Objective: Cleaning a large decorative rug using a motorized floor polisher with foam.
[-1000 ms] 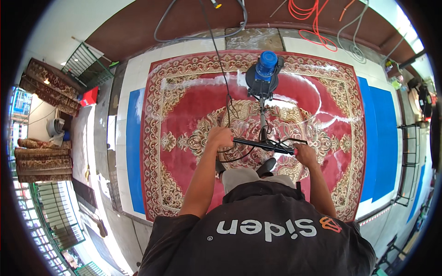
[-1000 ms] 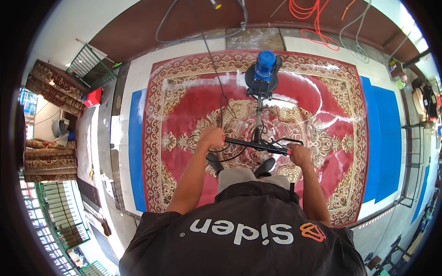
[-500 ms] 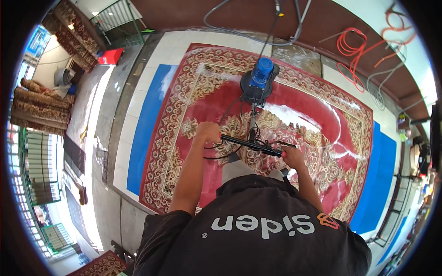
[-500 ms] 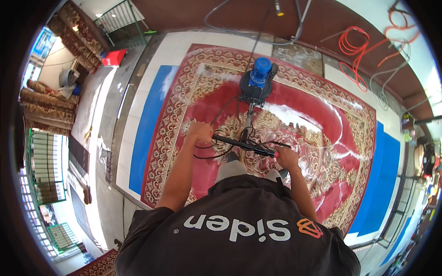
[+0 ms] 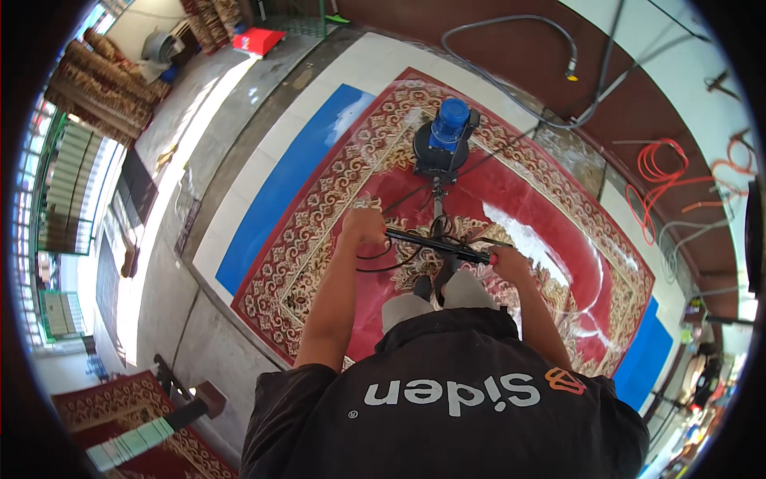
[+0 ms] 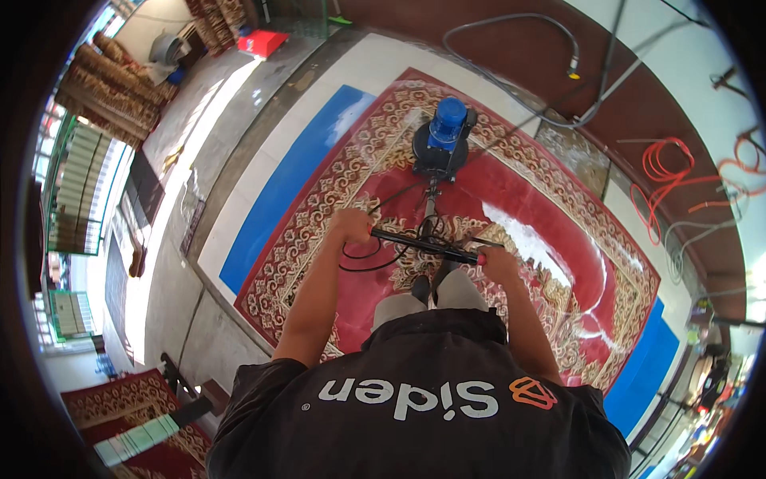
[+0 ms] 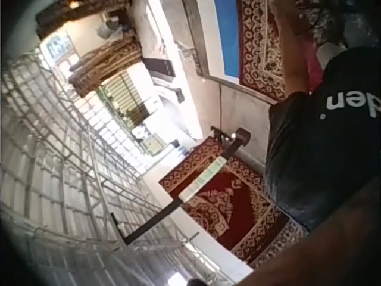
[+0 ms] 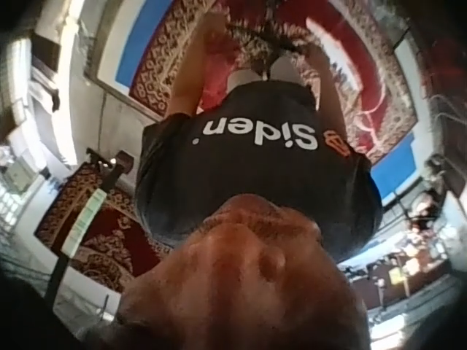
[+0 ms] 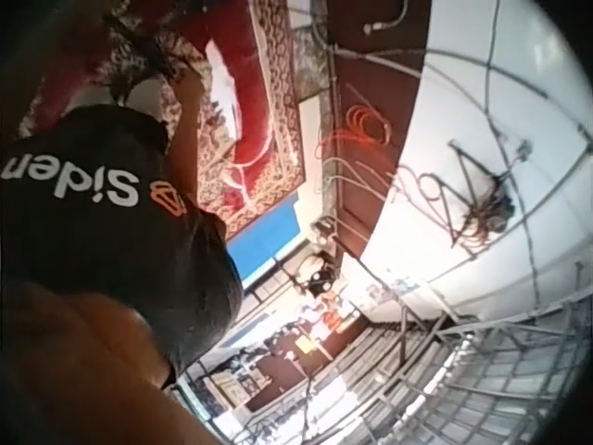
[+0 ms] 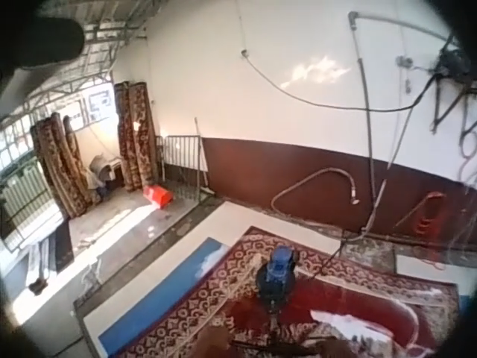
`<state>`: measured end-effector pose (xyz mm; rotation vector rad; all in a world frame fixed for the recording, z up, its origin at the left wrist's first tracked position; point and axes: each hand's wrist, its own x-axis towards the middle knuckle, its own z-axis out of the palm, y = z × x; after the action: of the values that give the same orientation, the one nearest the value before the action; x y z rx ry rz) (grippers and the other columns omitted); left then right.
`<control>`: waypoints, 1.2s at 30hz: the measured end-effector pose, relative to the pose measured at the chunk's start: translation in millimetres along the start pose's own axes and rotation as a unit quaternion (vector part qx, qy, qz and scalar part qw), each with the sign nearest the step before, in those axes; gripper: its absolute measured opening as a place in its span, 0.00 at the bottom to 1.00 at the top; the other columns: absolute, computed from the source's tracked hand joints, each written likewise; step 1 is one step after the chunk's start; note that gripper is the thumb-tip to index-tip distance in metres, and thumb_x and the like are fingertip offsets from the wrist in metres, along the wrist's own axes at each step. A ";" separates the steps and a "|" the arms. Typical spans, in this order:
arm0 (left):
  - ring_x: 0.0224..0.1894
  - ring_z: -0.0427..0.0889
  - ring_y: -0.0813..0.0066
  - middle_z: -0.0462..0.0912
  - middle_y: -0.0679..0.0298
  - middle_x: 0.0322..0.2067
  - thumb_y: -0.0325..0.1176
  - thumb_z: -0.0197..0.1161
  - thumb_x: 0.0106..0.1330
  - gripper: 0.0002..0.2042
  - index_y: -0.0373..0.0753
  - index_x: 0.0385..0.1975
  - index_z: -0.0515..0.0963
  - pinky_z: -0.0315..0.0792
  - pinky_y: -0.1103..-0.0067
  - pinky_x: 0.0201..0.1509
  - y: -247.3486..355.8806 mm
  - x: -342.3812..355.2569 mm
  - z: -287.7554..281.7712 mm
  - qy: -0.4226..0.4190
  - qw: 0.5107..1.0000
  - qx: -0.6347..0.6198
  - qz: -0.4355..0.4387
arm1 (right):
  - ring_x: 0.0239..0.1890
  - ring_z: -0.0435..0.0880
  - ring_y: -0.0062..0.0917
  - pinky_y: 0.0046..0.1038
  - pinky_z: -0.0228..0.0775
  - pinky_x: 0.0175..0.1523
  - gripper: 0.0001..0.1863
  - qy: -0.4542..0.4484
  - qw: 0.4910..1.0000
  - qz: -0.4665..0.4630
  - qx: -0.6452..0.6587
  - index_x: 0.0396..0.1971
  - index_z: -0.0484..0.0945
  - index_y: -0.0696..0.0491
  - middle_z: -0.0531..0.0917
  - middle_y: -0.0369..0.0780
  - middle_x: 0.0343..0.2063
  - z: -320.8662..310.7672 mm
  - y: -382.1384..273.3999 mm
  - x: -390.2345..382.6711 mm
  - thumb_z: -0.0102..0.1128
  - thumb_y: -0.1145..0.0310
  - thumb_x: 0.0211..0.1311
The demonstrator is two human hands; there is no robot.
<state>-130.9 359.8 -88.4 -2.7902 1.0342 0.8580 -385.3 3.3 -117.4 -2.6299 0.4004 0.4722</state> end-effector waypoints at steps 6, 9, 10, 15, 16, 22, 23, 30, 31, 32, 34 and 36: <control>0.42 0.91 0.52 0.92 0.55 0.35 0.40 0.67 0.47 0.13 0.49 0.33 0.91 0.84 0.59 0.48 -35.3 8.9 -26.6 0.036 0.996 -0.036 -0.079 | 0.52 0.87 0.45 0.46 0.81 0.53 0.22 0.000 0.994 -0.104 -0.009 0.53 0.86 0.40 0.89 0.44 0.47 -33.9 -17.1 80.7 0.63 0.68 0.57; 0.42 0.91 0.52 0.91 0.55 0.34 0.41 0.68 0.46 0.13 0.48 0.32 0.91 0.84 0.59 0.48 -57.2 11.8 -45.3 -0.014 0.994 -0.054 -0.094 | 0.54 0.86 0.46 0.46 0.80 0.54 0.28 -0.038 0.992 -0.120 -0.008 0.55 0.85 0.41 0.88 0.45 0.51 -57.5 -45.8 112.2 0.68 0.68 0.49; 0.42 0.91 0.52 0.91 0.55 0.34 0.41 0.68 0.46 0.13 0.48 0.32 0.91 0.84 0.59 0.48 -64.3 11.7 -50.4 -0.013 0.993 -0.055 -0.100 | 0.54 0.86 0.46 0.47 0.80 0.54 0.28 -0.047 0.992 -0.120 -0.006 0.55 0.85 0.41 0.88 0.44 0.51 -55.7 -49.0 124.8 0.70 0.68 0.48; 0.41 0.91 0.52 0.92 0.55 0.35 0.42 0.71 0.46 0.14 0.48 0.33 0.92 0.84 0.61 0.49 -97.8 12.5 -61.0 -0.007 0.990 -0.062 -0.130 | 0.54 0.86 0.46 0.47 0.80 0.54 0.29 -0.065 0.989 -0.132 -0.031 0.56 0.85 0.40 0.88 0.44 0.51 -61.7 -73.9 173.3 0.71 0.66 0.49; 0.41 0.91 0.52 0.92 0.55 0.35 0.42 0.71 0.46 0.14 0.48 0.33 0.92 0.84 0.61 0.49 -103.5 11.4 -61.0 -0.010 0.989 -0.060 -0.131 | 0.54 0.86 0.45 0.46 0.80 0.54 0.29 -0.078 0.988 -0.123 -0.043 0.56 0.84 0.40 0.88 0.43 0.51 -61.5 -76.8 182.2 0.72 0.66 0.49; 0.43 0.90 0.49 0.91 0.52 0.36 0.37 0.68 0.45 0.13 0.47 0.32 0.91 0.83 0.61 0.49 -139.7 -10.8 -59.8 0.019 0.982 -0.092 -0.165 | 0.52 0.87 0.45 0.46 0.81 0.54 0.28 -0.102 0.979 -0.160 -0.071 0.54 0.85 0.41 0.89 0.42 0.48 -53.9 -108.1 212.1 0.73 0.66 0.48; 0.43 0.90 0.49 0.91 0.52 0.36 0.37 0.68 0.45 0.13 0.47 0.32 0.91 0.83 0.61 0.49 -142.7 -16.5 -56.2 0.022 0.981 -0.093 -0.167 | 0.52 0.87 0.45 0.46 0.81 0.54 0.28 -0.101 0.979 -0.163 -0.073 0.54 0.85 0.41 0.89 0.42 0.48 -55.1 -115.9 212.6 0.73 0.66 0.48; 0.42 0.90 0.49 0.91 0.52 0.35 0.37 0.67 0.44 0.13 0.48 0.31 0.91 0.83 0.59 0.49 -155.8 -69.2 -49.6 0.024 0.978 -0.099 -0.181 | 0.51 0.87 0.45 0.47 0.80 0.53 0.24 -0.091 0.977 -0.189 -0.043 0.50 0.85 0.42 0.89 0.44 0.46 -36.2 -147.6 184.8 0.72 0.67 0.49; 0.41 0.90 0.48 0.90 0.51 0.34 0.37 0.67 0.44 0.12 0.49 0.30 0.91 0.83 0.59 0.48 -160.2 -79.4 -43.9 0.032 0.978 -0.097 -0.181 | 0.51 0.87 0.45 0.48 0.79 0.53 0.19 -0.089 0.976 -0.195 -0.034 0.47 0.85 0.44 0.89 0.43 0.44 -34.0 -156.0 177.2 0.70 0.67 0.51; 0.41 0.90 0.48 0.90 0.51 0.34 0.37 0.67 0.44 0.12 0.49 0.30 0.91 0.83 0.59 0.48 -164.9 -89.3 -38.4 0.028 0.980 -0.093 -0.176 | 0.51 0.87 0.45 0.48 0.79 0.53 0.19 -0.089 0.977 -0.190 -0.029 0.47 0.85 0.44 0.89 0.43 0.44 -32.3 -163.7 170.2 0.70 0.67 0.51; 0.39 0.89 0.46 0.90 0.51 0.32 0.38 0.67 0.44 0.12 0.48 0.29 0.90 0.82 0.59 0.48 -172.5 -111.7 -28.8 0.044 0.979 -0.103 -0.172 | 0.50 0.88 0.45 0.48 0.79 0.52 0.19 -0.136 0.976 -0.162 -0.044 0.46 0.84 0.45 0.89 0.43 0.44 -40.3 -190.7 144.5 0.72 0.67 0.50; 0.38 0.89 0.45 0.89 0.50 0.31 0.38 0.67 0.43 0.11 0.47 0.28 0.90 0.82 0.58 0.47 -173.8 -134.9 -25.4 0.036 0.982 -0.099 -0.159 | 0.50 0.88 0.44 0.47 0.79 0.52 0.20 -0.148 0.977 -0.150 -0.044 0.45 0.84 0.45 0.89 0.43 0.43 -34.8 -205.4 116.7 0.73 0.67 0.49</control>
<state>-96.1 568.4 -22.7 -3.0513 0.5093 0.8633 -199.4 141.1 -58.1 -2.5851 -0.1131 0.7761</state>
